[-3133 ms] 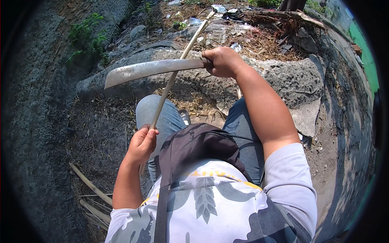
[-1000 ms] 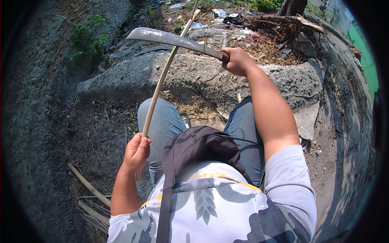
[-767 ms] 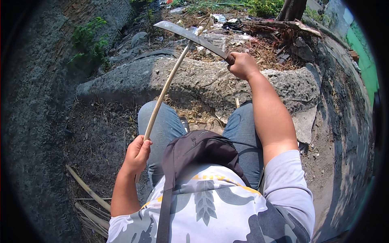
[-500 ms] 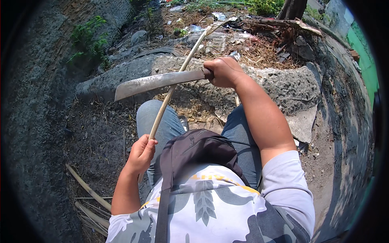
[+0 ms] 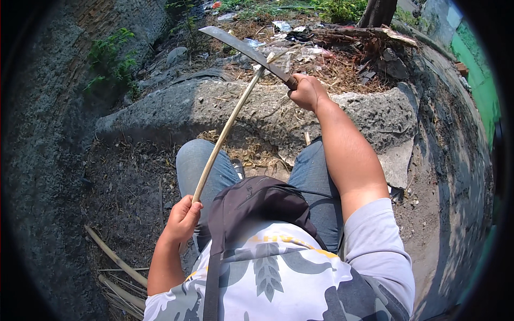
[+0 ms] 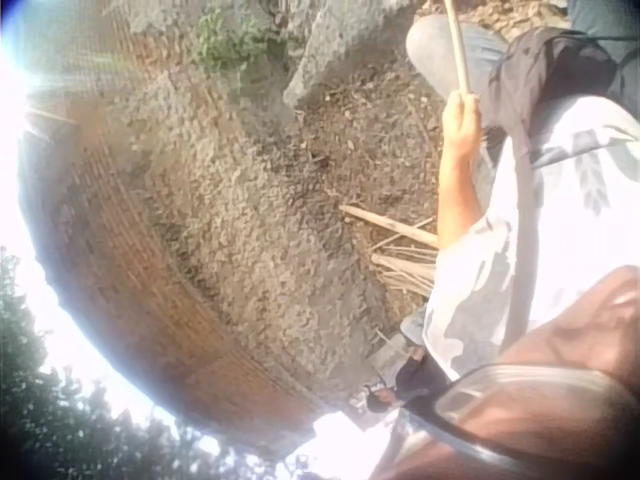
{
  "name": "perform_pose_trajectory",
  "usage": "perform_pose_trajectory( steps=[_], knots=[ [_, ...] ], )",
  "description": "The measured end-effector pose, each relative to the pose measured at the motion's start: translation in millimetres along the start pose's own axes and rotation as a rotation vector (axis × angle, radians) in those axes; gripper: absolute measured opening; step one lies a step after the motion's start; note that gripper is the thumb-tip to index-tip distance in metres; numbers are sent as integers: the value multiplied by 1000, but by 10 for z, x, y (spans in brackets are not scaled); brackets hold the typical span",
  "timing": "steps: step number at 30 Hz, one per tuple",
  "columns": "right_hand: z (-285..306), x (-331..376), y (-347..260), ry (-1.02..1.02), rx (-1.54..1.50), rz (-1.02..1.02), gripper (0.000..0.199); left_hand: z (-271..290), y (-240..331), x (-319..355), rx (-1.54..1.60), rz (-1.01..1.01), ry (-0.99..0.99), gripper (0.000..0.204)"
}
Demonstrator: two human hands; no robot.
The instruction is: The person repeatedly shaves and scrapes a bamboo stick using a machete.
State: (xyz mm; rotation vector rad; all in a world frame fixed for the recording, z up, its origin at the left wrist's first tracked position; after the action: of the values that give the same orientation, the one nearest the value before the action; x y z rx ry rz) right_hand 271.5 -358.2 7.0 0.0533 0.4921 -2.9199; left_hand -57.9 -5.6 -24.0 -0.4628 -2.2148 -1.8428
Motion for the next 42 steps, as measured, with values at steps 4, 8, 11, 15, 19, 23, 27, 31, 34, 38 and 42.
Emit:
perform_pose_trajectory(
  steps=[4, 8, 11, 15, 19, 23, 27, 31, 34, 38, 42],
  knots=[
    [89, 18, -227, -3, 22, 125, 26, -32, 46, -18, 46, -39, 3, 23],
    [-100, 60, -570, -133, 163, 304, 23, -102, 126, -158, 86, -43, -1, 24],
    [-97, 183, -818, -11, 227, 488, 18, -104, 126, -155, 45, -35, 6, 24],
    [33, -113, -145, 118, 131, 207, 14, -87, 57, -44, 57, -64, -15, 23],
    [-253, -134, 433, -84, -70, -70, 24, -143, 147, -24, -133, -13, 26, 20],
    [-242, -62, 30, -102, -78, 32, 29, 171, 28, 128, 46, 6, 39, 23],
    [-31, -28, -54, -27, 30, 47, 24, 234, 39, 120, 5, -87, 54, 24],
    [21, -32, -22, 31, 18, 39, 22, 100, 202, 164, -140, -44, 142, 28],
    [-25, -61, 60, 66, -59, 71, 23, 122, 237, 193, -216, -10, 182, 30],
    [4, -9, -9, 42, -42, 63, 24, 194, 146, 83, -319, -88, 169, 31],
    [-199, 54, -245, -174, 63, 164, 29, 186, -83, -121, -215, -86, 164, 31]
  ],
)
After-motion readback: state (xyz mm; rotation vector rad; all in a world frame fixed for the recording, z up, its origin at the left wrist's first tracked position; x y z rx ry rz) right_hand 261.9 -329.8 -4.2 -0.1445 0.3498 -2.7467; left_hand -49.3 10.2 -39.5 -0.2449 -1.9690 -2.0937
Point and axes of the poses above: each hand's wrist, its own x-axis away from the middle knuckle, its own z-axis out of the back of the hand, y = z × x, the point moved 8 cm from there along -x, towards the middle knuckle, and after that the axes turned 15 degrees about x, right-handed, at the moved point
